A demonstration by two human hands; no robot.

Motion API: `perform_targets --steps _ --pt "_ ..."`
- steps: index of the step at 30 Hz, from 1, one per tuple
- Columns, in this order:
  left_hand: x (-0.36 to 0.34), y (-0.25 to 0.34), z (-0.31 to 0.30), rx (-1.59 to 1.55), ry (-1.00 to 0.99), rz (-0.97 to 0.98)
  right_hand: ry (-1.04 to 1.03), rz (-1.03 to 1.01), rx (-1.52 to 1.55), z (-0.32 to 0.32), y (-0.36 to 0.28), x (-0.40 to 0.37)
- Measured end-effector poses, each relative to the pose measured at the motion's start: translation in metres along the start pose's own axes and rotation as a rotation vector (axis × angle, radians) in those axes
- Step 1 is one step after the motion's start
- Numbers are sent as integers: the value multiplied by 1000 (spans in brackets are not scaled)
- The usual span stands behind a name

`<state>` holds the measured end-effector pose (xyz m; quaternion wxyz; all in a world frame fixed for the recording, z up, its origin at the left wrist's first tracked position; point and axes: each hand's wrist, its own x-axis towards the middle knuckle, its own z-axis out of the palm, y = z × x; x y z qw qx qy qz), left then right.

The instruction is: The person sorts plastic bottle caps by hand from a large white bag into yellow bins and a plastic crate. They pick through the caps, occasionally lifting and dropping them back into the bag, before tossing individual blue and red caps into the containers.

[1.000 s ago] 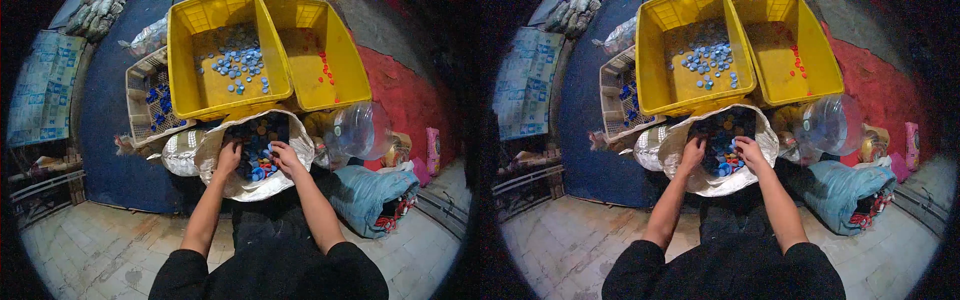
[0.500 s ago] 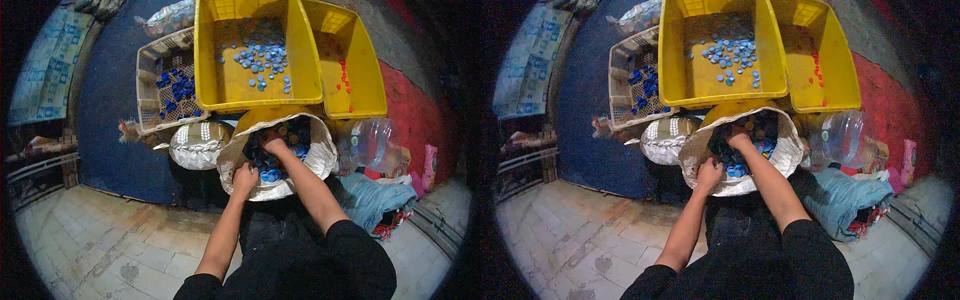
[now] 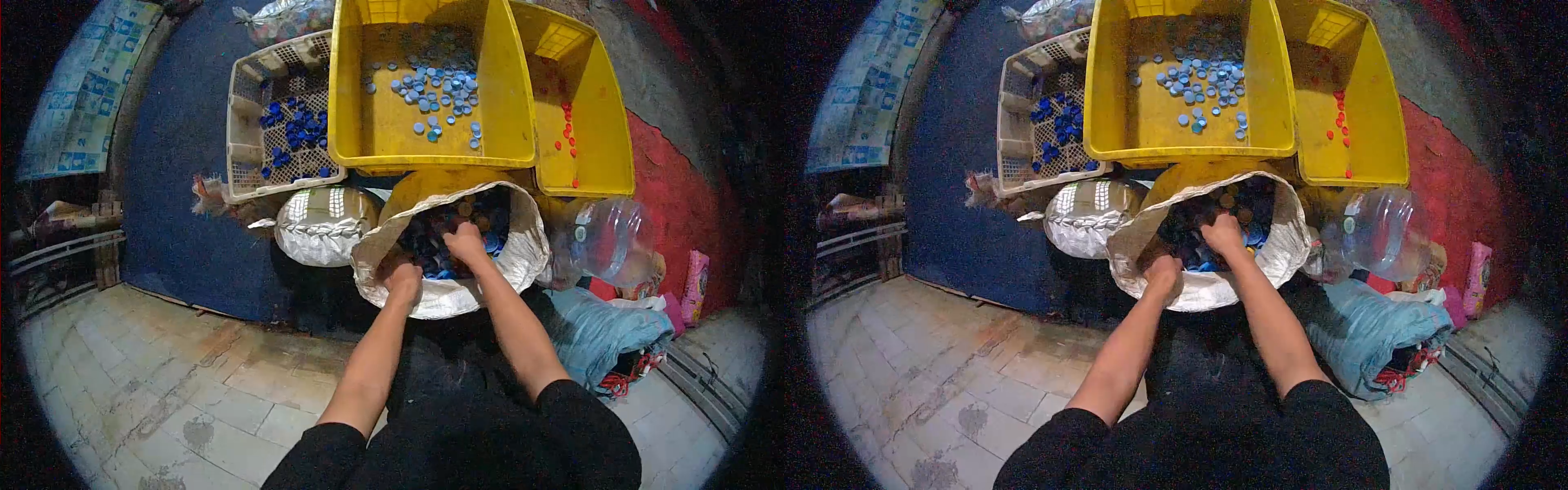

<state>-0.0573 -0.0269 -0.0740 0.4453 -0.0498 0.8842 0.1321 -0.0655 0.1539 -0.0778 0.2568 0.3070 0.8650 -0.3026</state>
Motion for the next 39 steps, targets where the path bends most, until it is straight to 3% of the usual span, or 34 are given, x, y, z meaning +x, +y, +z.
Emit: perform_targets --steps 2,3,5,6,8,10,12,14,16,17,18,20,21,24,26,28,29,31,32,33,34,35,36,39 --pt "-1 -1 3 -24 -23 3 170 -144 279 -25 9 -34" --pt "0 -3 5 -48 -31 9 171 -146 278 -27 20 -43" --pt "3 -6 1 -61 -72 70 -40 -105 632 -31 40 -61" --pt "2 -6 -1 -57 -69 73 -36 -107 636 -29 46 -71" --pt "-17 8 -21 -145 -43 43 -302 232 1348 -38 51 -94" --pt "-29 16 -32 -183 -26 63 -314 234 1431 -53 52 -112" --pt "-27 8 -20 -836 17 337 -427 162 1584 -63 57 -128" --pt "-56 11 -30 -983 -99 429 -405 185 1799 -63 65 -138" --pt "-88 20 -35 -1784 -529 131 -516 51 1996 -75 68 -152" --pt "-100 21 -39 -1855 -714 183 -507 31 2006 -80 68 -158" --pt "-108 23 -37 -1839 -720 199 -515 68 2018 -85 67 -164" --pt "-119 28 -27 -1806 -755 -9 -469 190 2006 -83 69 -170" --pt "-107 22 -12 -1711 -869 7 -468 209 1989 -77 72 -171" --pt "-125 44 1 -1487 -675 -8 -539 285 1902 -67 82 -172" --pt "-115 56 3 -1634 -578 5 -604 213 1755 -74 78 -169" --pt "-103 78 -13 -1708 -692 103 -590 152 1754 -88 62 -145" --pt "-101 97 -31 -1722 -722 294 -634 -99 1800 -92 60 -116" --pt "-117 143 -93 -1874 -561 516 -534 -334 1941 -140 15 -96" --pt "-131 156 -124 -1996 -518 530 -461 -387 1971 -194 -15 -142" --pt "-123 157 -141 -2017 -432 600 -505 -424 1959 -214 -22 -140" --pt "-131 162 -164 -2023 -396 547 -428 -405 1961 -224 -28 -137" --pt "-147 166 -180 -2006 -268 412 -243 -342 1808 -231 -34 -148" --pt "-142 160 -182 -2009 -267 410 -67 -281 1646 -238 -39 -159" --pt "-117 128 -152 -1923 -27 462 -83 -219 1464 -193 1 -128"
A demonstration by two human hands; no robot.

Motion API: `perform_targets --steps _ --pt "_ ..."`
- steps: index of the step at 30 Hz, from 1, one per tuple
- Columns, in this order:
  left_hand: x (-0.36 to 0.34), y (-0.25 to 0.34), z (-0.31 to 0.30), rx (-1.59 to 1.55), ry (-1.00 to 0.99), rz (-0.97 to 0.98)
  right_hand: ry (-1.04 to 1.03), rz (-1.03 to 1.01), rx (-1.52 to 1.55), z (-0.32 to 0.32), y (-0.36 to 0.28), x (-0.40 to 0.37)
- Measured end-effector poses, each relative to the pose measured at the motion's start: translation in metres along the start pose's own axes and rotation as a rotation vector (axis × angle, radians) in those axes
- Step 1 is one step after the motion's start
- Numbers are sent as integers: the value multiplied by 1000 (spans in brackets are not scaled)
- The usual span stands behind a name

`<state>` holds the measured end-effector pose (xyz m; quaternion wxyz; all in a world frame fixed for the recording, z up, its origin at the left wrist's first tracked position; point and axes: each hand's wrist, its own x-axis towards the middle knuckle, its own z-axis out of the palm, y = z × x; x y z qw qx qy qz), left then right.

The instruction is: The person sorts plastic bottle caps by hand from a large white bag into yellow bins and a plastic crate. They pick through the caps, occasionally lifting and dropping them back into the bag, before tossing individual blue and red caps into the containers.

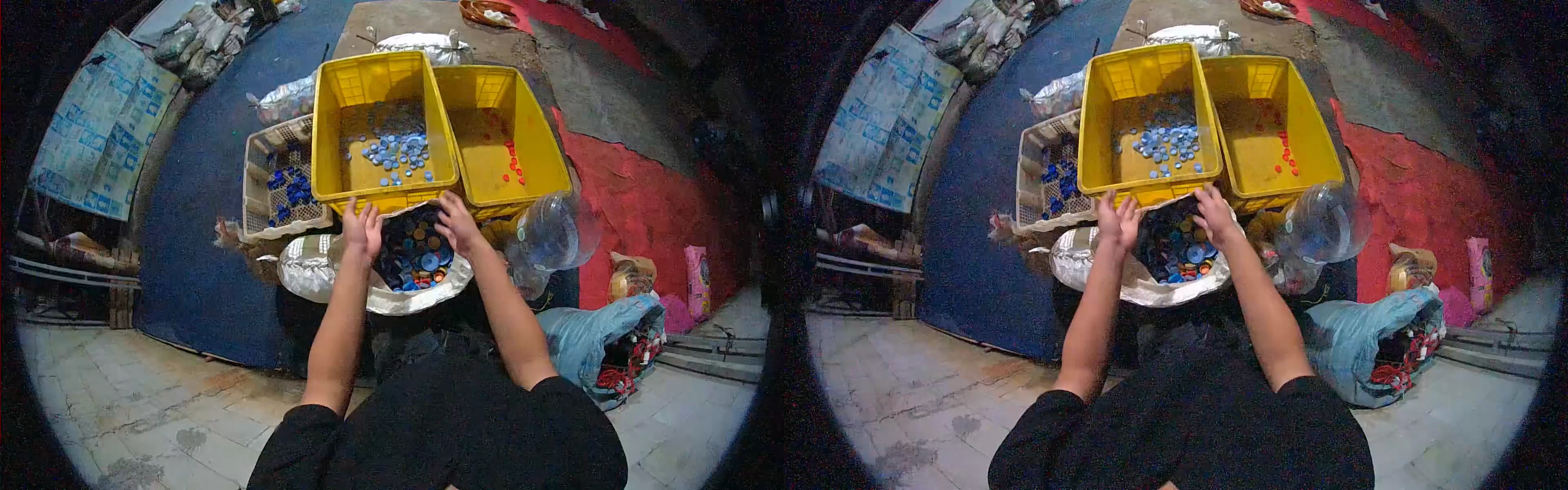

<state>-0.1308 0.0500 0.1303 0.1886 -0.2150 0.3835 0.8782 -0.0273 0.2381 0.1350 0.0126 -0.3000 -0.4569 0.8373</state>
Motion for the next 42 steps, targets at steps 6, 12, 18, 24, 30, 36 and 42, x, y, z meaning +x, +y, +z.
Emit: perform_targets --steps 6,12,18,24,30,36,42 --pt "-26 -104 -133 713 52 -116 41 37 -1011 -84 148 -13" --pt "-85 -125 -129 2107 -544 -437 -384 39 -2008 -111 180 -46" --pt "-90 -143 -120 2330 -692 -377 -528 344 -2165 -74 127 -31" --pt "-88 -130 -124 2294 -651 -440 -443 5 -2083 -55 140 -2" --pt "-89 -117 -123 2173 -558 -398 -307 -304 -1810 -58 185 10" --pt "-79 -114 -104 2202 -467 -359 -315 -454 -1772 -72 195 5" --pt "-39 -155 -130 2452 -586 150 -30 -193 -1628 -77 168 -13"
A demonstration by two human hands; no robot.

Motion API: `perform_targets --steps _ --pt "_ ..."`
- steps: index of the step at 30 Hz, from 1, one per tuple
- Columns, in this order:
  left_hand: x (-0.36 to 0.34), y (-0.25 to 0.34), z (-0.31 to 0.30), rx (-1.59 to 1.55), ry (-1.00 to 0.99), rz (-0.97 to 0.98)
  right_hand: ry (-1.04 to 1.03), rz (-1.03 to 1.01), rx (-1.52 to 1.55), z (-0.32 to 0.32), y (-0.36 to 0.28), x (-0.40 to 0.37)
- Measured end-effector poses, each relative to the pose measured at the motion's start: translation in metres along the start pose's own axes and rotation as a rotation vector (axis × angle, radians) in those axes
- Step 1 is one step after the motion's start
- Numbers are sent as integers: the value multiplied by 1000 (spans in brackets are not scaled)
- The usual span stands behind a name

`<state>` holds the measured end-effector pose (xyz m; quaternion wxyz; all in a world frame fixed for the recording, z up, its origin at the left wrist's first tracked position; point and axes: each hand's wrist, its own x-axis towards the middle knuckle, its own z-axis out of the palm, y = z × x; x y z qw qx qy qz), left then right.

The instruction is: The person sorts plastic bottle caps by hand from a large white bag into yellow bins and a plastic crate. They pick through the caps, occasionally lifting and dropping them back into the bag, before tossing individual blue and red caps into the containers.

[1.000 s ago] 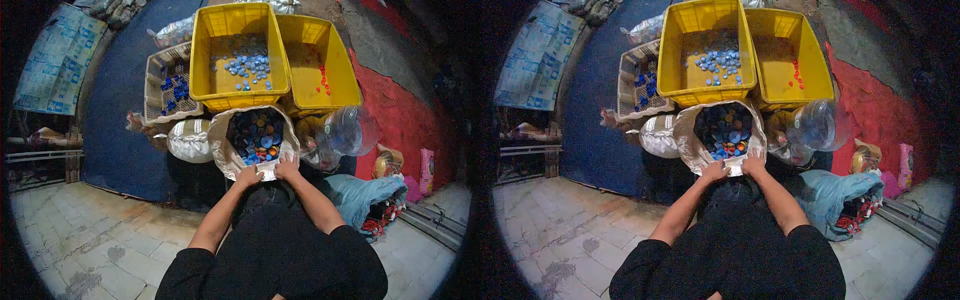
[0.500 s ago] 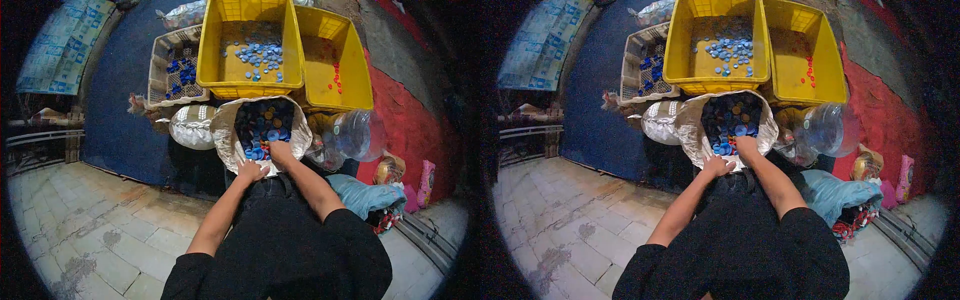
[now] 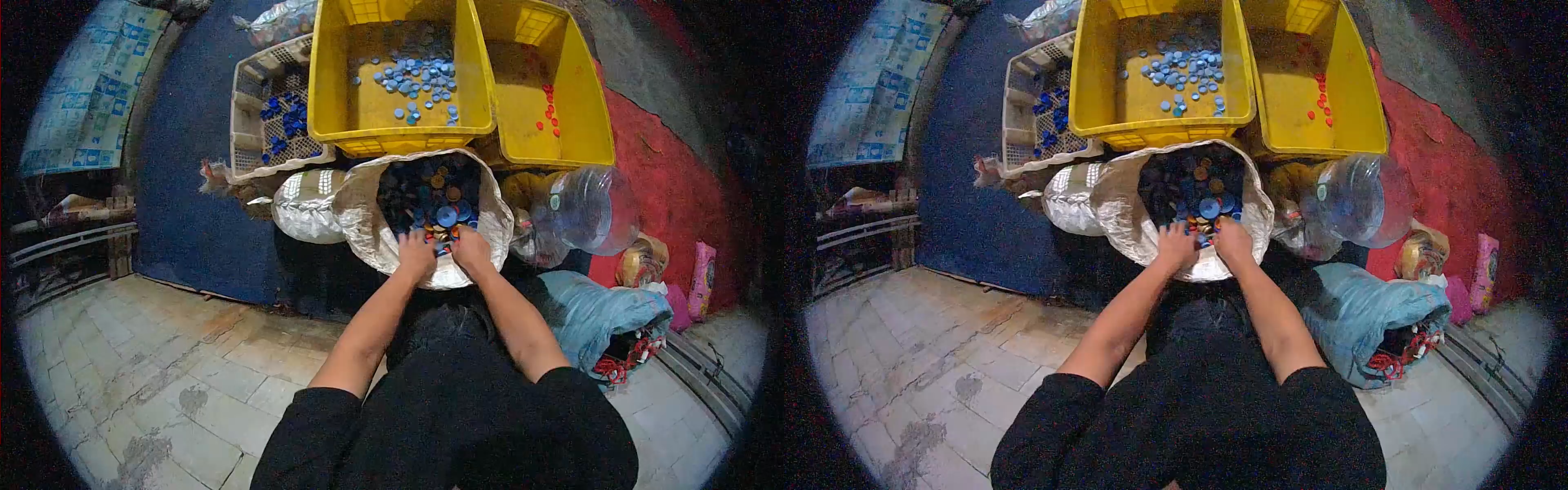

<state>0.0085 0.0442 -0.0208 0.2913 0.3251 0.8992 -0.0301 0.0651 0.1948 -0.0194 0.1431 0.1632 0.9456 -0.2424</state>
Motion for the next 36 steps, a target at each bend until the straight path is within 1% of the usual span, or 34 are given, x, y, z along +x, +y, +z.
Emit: perform_targets --steps 2,3,4,6,7,9,10,11,13,14,15,16,17,18,19,20,21,23,24,25,27,28,29,31,33,34,36 --pt "-1 -9 -5 -16 -55 -59 -33 171 147 -14 1 0" --pt "-2 -15 -7 -28 -68 -75 -32 176 146 -14 4 2" --pt "-6 -21 -7 -26 -72 -71 16 158 301 -10 6 3" --pt "-15 -31 -4 -1 30 -116 100 115 634 22 16 13" --pt "-17 -31 -8 5 28 -115 101 117 640 22 13 19" --pt "-19 -32 -13 -14 39 -167 -257 485 1066 24 3 27" --pt "-17 -32 -14 -28 45 -190 -201 473 1114 34 2 29" --pt "-13 -31 -11 -27 41 -190 -204 476 1116 42 4 33" --pt "-9 -29 -3 2 110 -219 -384 640 1004 56 9 39" --pt "-7 -29 0 37 122 -185 -389 651 1000 64 10 42" --pt "-4 -30 8 28 111 -184 -286 540 791 72 10 44" --pt "0 -33 22 61 218 -81 -189 425 582 79 10 42" --pt "2 -36 34 91 326 20 -201 430 573 66 0 34" --pt "6 -37 45 33 416 111 -202 316 494 49 -8 25" --pt "5 -35 43 24 414 106 -201 203 417 38 -13 17" --pt "7 -32 41 -26 367 63 -202 111 348 46 -9 14" --pt "9 -30 37 -74 321 24 -202 111 342 43 -11 9" --pt "12 -30 39 -68 317 10 -229 170 150 33 -23 0" --pt "10 -29 36 -130 286 -11 -238 164 73 34 -26 -1" --pt "8 -28 32 -191 254 -33 -240 163 71 38 -23 -1" --pt "4 -22 25 -197 287 -63 -203 58 -48 50 -17 -1" --pt "3 -19 23 -200 322 -89 -204 60 -48 53 -16 0" --pt "2 -17 19 -201 322 -87 -211 48 -100 56 -16 2" --pt "4 -14 14 -178 253 -95 -217 40 -155 60 -16 4" --pt "15 -17 34 -128 285 -72 -184 -10 -243 63 -19 5" --pt "20 -18 40 -77 317 -53 -183 -11 -245 63 -19 5" --pt "27 -21 52 -59 313 -37 -171 -35 -246 61 -21 4"
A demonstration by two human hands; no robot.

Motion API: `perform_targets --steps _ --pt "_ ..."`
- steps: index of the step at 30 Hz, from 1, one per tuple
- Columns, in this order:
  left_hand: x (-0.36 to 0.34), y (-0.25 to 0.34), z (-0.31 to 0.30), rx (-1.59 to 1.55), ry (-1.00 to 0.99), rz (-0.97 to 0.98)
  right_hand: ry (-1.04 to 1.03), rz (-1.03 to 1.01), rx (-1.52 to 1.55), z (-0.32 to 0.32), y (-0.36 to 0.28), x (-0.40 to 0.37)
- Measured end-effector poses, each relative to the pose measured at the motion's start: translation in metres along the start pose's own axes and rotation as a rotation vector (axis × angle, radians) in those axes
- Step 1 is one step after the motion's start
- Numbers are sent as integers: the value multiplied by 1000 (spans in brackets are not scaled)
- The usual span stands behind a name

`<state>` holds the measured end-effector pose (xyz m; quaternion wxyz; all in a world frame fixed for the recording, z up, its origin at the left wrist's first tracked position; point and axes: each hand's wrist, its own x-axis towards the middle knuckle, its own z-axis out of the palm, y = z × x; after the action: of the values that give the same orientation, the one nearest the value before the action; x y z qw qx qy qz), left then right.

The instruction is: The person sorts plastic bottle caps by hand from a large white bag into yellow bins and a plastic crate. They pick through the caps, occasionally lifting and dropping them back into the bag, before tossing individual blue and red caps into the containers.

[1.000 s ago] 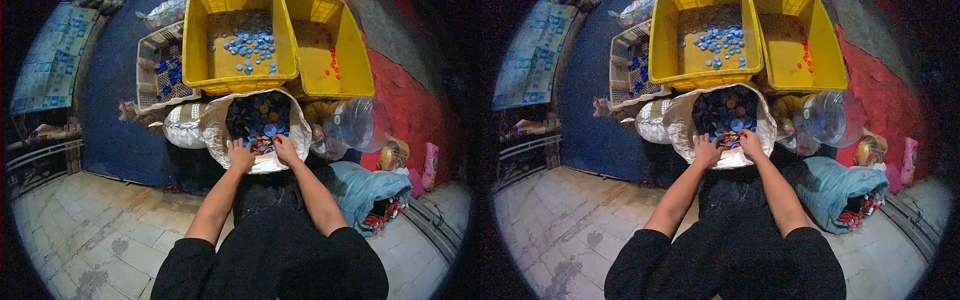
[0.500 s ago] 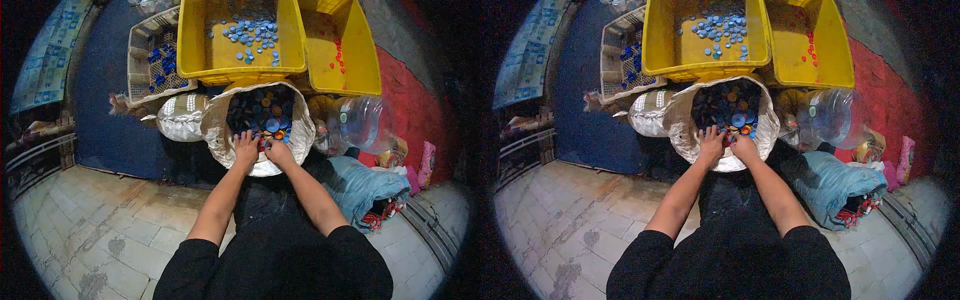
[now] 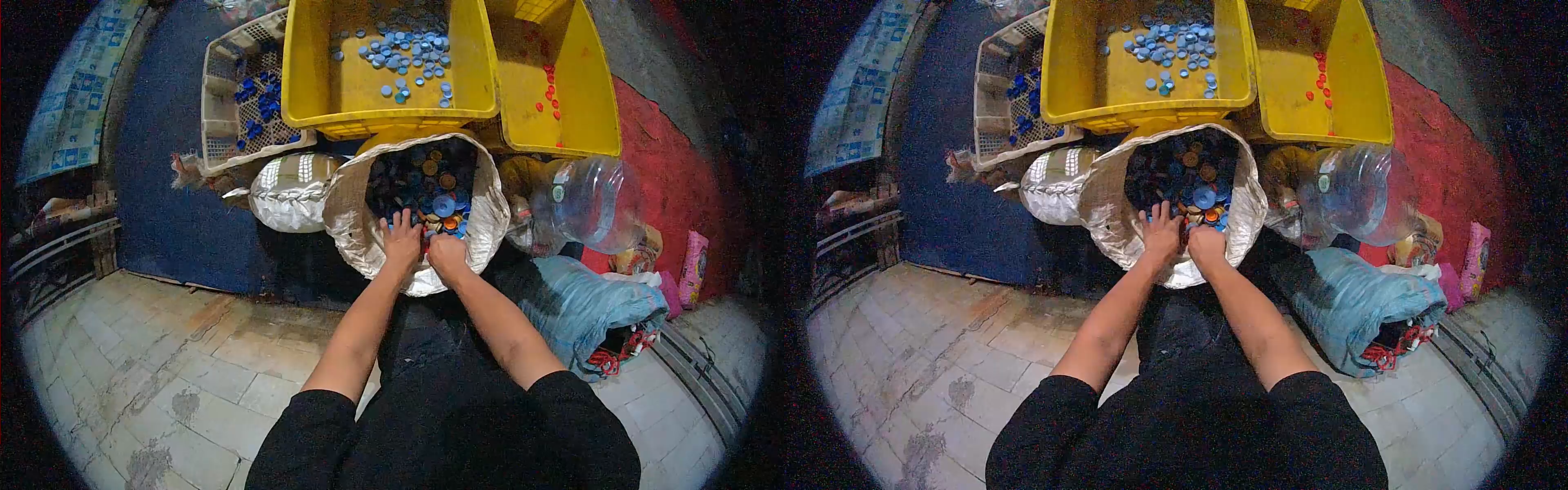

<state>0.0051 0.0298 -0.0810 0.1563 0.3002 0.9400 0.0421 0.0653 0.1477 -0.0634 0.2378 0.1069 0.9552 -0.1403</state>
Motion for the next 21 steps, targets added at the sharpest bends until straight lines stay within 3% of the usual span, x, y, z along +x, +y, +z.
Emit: perform_targets --steps 4,8,11,13,14,15,17,18,21 --pt "1 -5 -3 5 76 72 2 -33 23 7 6 3" --pt "-5 -6 -39 -80 4 66 27 -54 314 -17 13 -6" --pt "-5 -6 -60 -267 160 -27 99 -113 535 -29 28 -17" --pt "-5 -11 -61 -849 217 -190 -15 54 952 -41 37 -26" --pt "-8 -10 -68 -1007 203 -262 -152 119 1061 -60 43 -29" --pt "-10 -12 -69 -1005 210 -244 -133 117 1063 -70 49 -35" --pt "-11 -13 -73 -1541 89 -441 -433 354 2015 -93 57 -50" --pt "-13 -11 -74 -1779 28 -530 -309 353 2141 -101 54 -56" --pt "-19 13 -107 -2026 34 -625 -291 215 2269 -118 57 -67"
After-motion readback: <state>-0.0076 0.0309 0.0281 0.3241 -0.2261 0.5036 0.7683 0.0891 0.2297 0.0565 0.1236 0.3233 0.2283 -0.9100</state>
